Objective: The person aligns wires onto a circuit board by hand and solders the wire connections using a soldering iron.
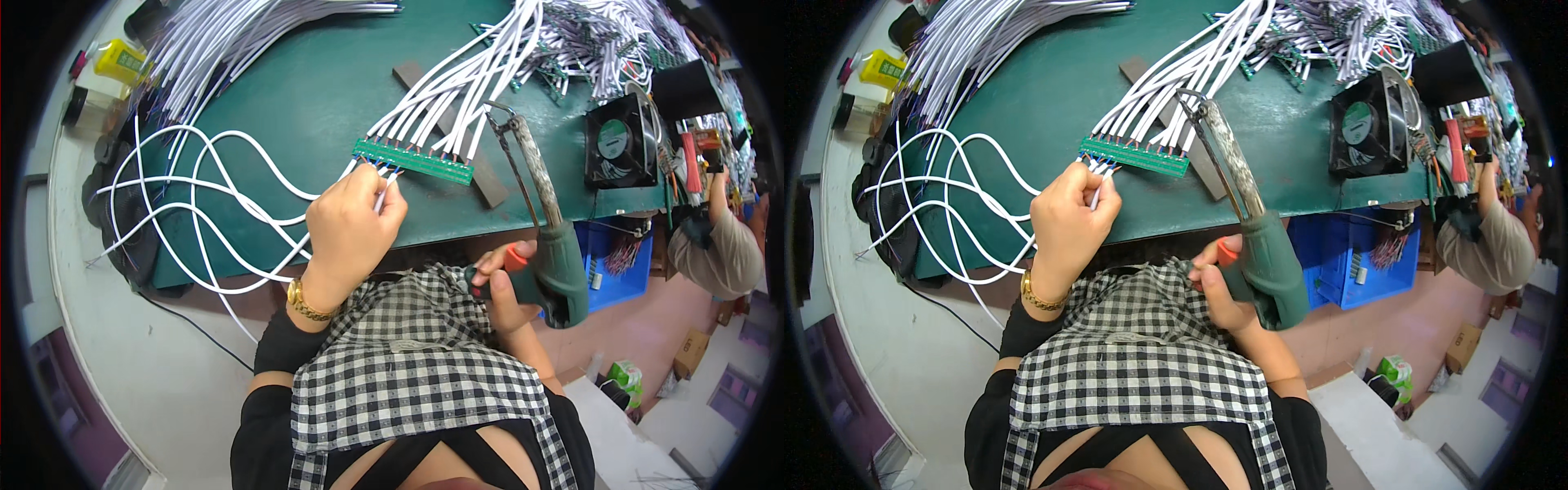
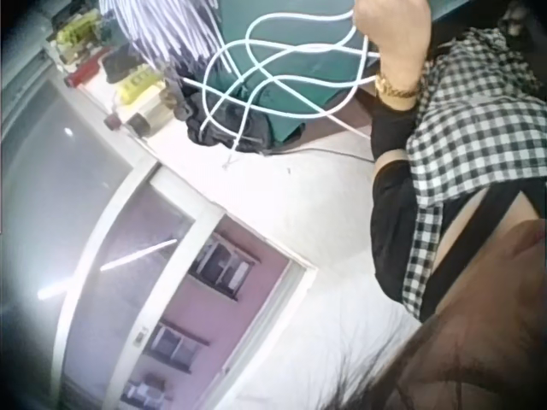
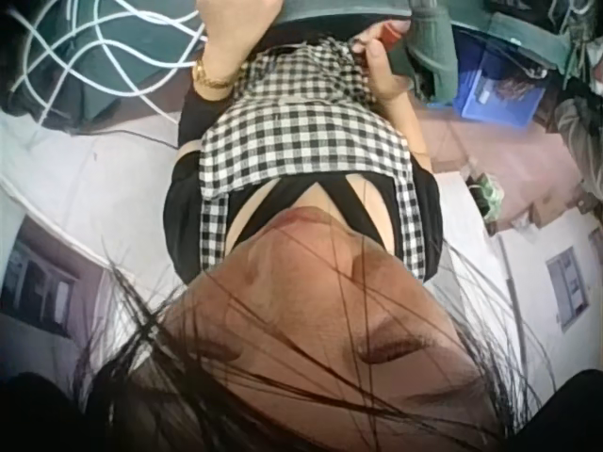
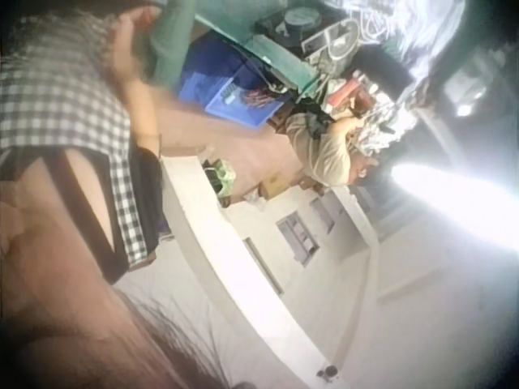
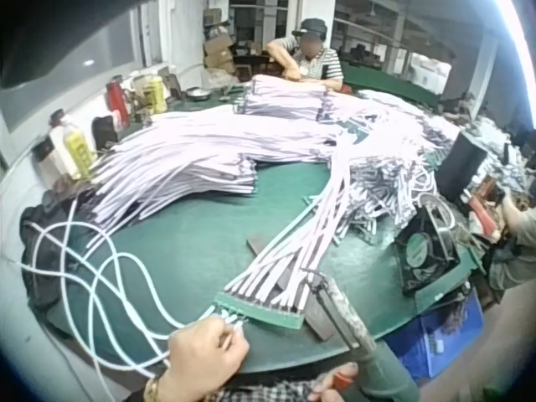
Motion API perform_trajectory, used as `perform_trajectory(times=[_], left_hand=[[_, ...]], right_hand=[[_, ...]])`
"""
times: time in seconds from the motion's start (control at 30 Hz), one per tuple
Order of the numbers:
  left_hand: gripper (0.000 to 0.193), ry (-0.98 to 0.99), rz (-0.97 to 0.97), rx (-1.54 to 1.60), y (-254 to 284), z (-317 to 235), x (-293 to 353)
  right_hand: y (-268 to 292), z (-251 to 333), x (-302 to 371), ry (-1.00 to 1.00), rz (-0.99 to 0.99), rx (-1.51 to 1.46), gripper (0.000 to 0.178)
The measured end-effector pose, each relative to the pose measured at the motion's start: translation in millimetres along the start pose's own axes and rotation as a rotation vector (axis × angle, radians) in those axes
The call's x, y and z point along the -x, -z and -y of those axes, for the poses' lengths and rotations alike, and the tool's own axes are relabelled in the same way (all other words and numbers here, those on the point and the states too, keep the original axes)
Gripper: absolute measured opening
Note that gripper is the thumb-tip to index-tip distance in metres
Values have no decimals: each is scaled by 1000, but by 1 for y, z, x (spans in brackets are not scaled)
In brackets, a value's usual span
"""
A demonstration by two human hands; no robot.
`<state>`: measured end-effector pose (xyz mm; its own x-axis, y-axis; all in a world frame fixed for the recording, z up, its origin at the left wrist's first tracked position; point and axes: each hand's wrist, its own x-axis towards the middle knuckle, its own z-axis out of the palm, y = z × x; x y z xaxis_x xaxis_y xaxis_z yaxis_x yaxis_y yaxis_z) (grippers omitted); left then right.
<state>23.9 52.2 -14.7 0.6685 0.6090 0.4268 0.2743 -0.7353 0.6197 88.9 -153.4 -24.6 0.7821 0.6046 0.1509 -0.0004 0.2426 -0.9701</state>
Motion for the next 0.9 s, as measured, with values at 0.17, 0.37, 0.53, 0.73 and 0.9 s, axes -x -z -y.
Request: perform_trajectory(times=[0.17,0.37,0.53,0.73,0.9], left_hand=[[17,66,70,5,-7,2,-4],[19,84,84,12,-7,3,-7],[18,60,80,32,-8,5,-5],[16,57,70,42,-9,7,-4],[17,36,82,32,-10,8,-4]], right_hand=[[11,13,12,-100,116,100,33],[14,19,26,-390,170,295,38],[21,9,26,-307,266,468,29],[-2,19,13,-369,81,437,10],[-4,20,16,-409,-2,396,12]])
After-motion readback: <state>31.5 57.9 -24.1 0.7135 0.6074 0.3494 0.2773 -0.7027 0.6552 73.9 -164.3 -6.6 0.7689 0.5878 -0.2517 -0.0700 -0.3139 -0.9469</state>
